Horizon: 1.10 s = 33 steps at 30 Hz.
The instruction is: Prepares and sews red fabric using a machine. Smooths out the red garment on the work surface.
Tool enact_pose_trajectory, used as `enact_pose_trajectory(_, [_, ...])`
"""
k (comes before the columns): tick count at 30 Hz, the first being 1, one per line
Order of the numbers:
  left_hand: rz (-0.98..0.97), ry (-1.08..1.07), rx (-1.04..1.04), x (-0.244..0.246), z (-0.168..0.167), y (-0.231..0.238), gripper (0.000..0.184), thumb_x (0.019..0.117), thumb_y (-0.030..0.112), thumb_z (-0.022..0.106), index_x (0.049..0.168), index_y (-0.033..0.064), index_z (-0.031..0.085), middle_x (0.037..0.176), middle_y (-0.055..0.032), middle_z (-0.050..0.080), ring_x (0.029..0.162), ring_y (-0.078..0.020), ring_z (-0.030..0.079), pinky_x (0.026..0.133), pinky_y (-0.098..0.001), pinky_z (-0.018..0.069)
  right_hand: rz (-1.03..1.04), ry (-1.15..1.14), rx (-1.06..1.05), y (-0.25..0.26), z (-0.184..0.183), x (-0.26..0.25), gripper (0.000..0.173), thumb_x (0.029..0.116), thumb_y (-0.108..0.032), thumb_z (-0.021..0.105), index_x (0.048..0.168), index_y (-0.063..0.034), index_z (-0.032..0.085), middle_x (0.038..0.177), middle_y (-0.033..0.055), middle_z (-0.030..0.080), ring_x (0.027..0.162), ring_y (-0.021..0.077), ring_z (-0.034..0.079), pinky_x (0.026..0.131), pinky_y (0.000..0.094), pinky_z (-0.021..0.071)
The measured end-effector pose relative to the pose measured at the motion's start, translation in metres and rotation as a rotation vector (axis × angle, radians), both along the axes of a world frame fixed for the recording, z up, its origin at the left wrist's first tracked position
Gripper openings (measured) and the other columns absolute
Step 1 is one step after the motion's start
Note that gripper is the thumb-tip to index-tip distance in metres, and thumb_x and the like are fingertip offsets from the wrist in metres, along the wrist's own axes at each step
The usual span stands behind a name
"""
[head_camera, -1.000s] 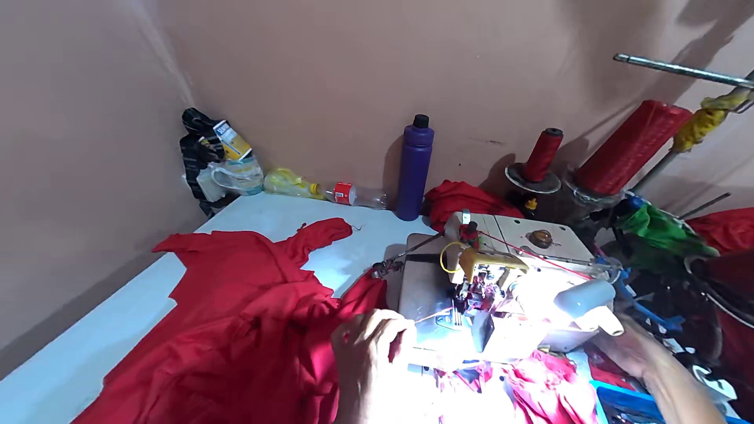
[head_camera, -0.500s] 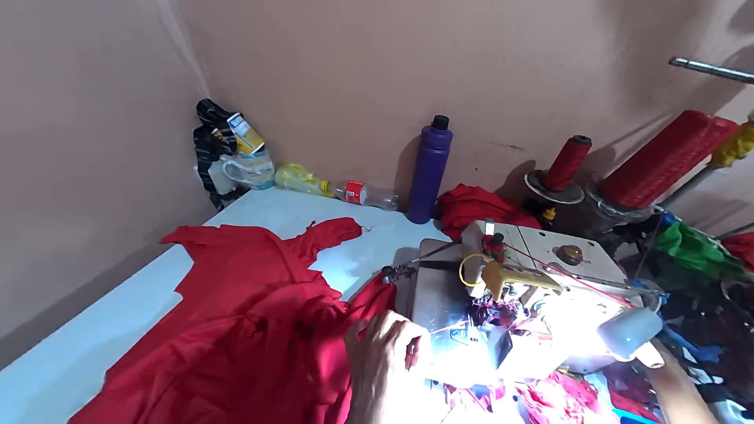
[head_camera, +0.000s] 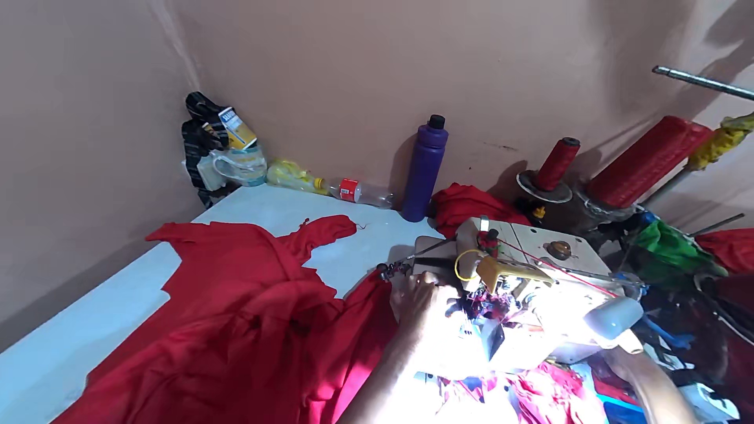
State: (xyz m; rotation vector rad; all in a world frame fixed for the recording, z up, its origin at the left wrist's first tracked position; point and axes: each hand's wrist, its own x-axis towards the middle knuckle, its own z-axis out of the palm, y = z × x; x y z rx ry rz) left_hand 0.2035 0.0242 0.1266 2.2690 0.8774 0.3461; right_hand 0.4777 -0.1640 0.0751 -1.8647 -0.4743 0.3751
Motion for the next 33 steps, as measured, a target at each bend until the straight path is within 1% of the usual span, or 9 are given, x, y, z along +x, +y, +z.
enact_pose_trajectory(3, [-0.040, 0.016, -0.044, 0.000, 0.005, 0.007, 0.029, 0.0934, 0.024, 0.070, 0.121, 0.0172, 0.075, 0.138, -0.0128, 0.060, 0.141, -0.0346, 0.040, 0.106, -0.0611, 0.0309, -0.023, -0.082, -0.243, 0.010, 0.017, -0.005, 0.038, 0.1079, 0.000, 0.039, 0.143, 0.0155, 0.041, 0.142, 0.0300, 0.049, 0.127, 0.0243, 0.051, 0.109, 0.0339, 0.0380])
enact_pose_trajectory(10, [-0.061, 0.156, -0.042, 0.014, 0.012, 0.013, 0.044, 0.0897, 0.036, 0.075, 0.123, 0.0065, 0.069, 0.143, -0.0181, 0.053, 0.142, -0.0374, 0.036, 0.109, -0.0648, 0.0264, -0.017, -0.116, -0.107, -0.003, 0.009, -0.011, 0.041, 0.1048, 0.001, 0.044, 0.144, 0.0117, 0.039, 0.138, 0.0230, 0.051, 0.122, 0.0146, 0.051, 0.104, 0.0268, 0.0413])
enact_pose_trajectory(17, [-0.078, 0.146, 0.007, 0.017, 0.002, 0.007, 0.035, 0.0967, 0.032, 0.066, 0.119, 0.0062, 0.072, 0.136, -0.0181, 0.060, 0.144, -0.0368, 0.037, 0.116, -0.0670, 0.0135, 0.039, -0.075, -0.215, 0.009, 0.009, 0.002, 0.042, 0.1087, -0.002, 0.039, 0.148, 0.0138, 0.035, 0.149, 0.0327, 0.042, 0.138, 0.0341, 0.043, 0.115, 0.0418, 0.0318])
enact_pose_trajectory(19, [-0.127, 0.121, 0.046, 0.012, 0.000, 0.007, 0.030, 0.1008, 0.029, 0.059, 0.115, 0.0057, 0.072, 0.126, -0.0170, 0.065, 0.141, -0.0370, 0.040, 0.114, -0.0687, 0.0136, 0.050, -0.028, -0.209, 0.011, 0.011, 0.005, 0.043, 0.1079, 0.000, 0.040, 0.149, 0.0123, 0.034, 0.152, 0.0302, 0.041, 0.139, 0.0310, 0.043, 0.116, 0.0394, 0.0314])
enact_pose_trajectory(22, [-0.239, 0.141, 0.102, 0.002, 0.008, 0.012, 0.029, 0.1032, 0.023, 0.051, 0.108, 0.0031, 0.072, 0.120, -0.0178, 0.066, 0.134, -0.0365, 0.046, 0.113, -0.0658, 0.0203, 0.012, -0.028, -0.208, 0.009, 0.006, 0.009, 0.042, 0.1075, -0.002, 0.042, 0.148, 0.0105, 0.038, 0.148, 0.0270, 0.046, 0.133, 0.0264, 0.047, 0.113, 0.0385, 0.0355])
enact_pose_trajectory(25, [-0.372, -0.043, 0.010, -0.011, 0.004, 0.029, 0.028, 0.1008, 0.019, 0.054, 0.097, -0.0037, 0.071, 0.105, -0.0206, 0.064, 0.112, -0.0323, 0.054, 0.100, -0.0513, 0.0363, -0.003, -0.112, -0.139, 0.001, -0.006, 0.008, 0.041, 0.1066, -0.003, 0.044, 0.145, 0.0111, 0.041, 0.141, 0.0254, 0.050, 0.126, 0.0212, 0.051, 0.107, 0.0342, 0.0402])
enact_pose_trajectory(28, [-0.345, -0.315, -0.295, -0.025, -0.002, 0.033, 0.018, 0.0989, 0.013, 0.053, 0.089, 0.0026, 0.064, 0.092, -0.0024, 0.056, 0.090, -0.0079, 0.053, 0.082, -0.0260, 0.0431, 0.016, -0.100, -0.113, 0.000, -0.001, 0.001, 0.044, 0.1060, -0.002, 0.043, 0.148, 0.0108, 0.038, 0.148, 0.0265, 0.046, 0.133, 0.0228, 0.047, 0.112, 0.0345, 0.0371])
enact_pose_trajectory(30, [-0.287, -0.501, -0.520, -0.042, -0.001, 0.032, 0.019, 0.0995, 0.012, 0.048, 0.095, 0.0087, 0.067, 0.100, 0.0049, 0.064, 0.099, -0.0032, 0.061, 0.091, -0.0249, 0.0506, 0.029, -0.100, -0.090, -0.001, -0.005, 0.005, 0.046, 0.1056, -0.002, 0.043, 0.150, 0.0094, 0.037, 0.151, 0.0260, 0.044, 0.137, 0.0240, 0.045, 0.114, 0.0356, 0.0355])
enact_pose_trajectory(33, [-0.368, -0.777, -0.592, -0.088, 0.000, 0.048, 0.029, 0.1033, 0.023, 0.044, 0.098, 0.0223, 0.072, 0.102, 0.0063, 0.074, 0.108, -0.0097, 0.067, 0.104, -0.0343, 0.0509, 0.046, -0.117, -0.070, 0.000, -0.005, 0.006, 0.047, 0.1053, -0.003, 0.043, 0.150, 0.0078, 0.037, 0.150, 0.0249, 0.045, 0.136, 0.0228, 0.046, 0.113, 0.0352, 0.0363])
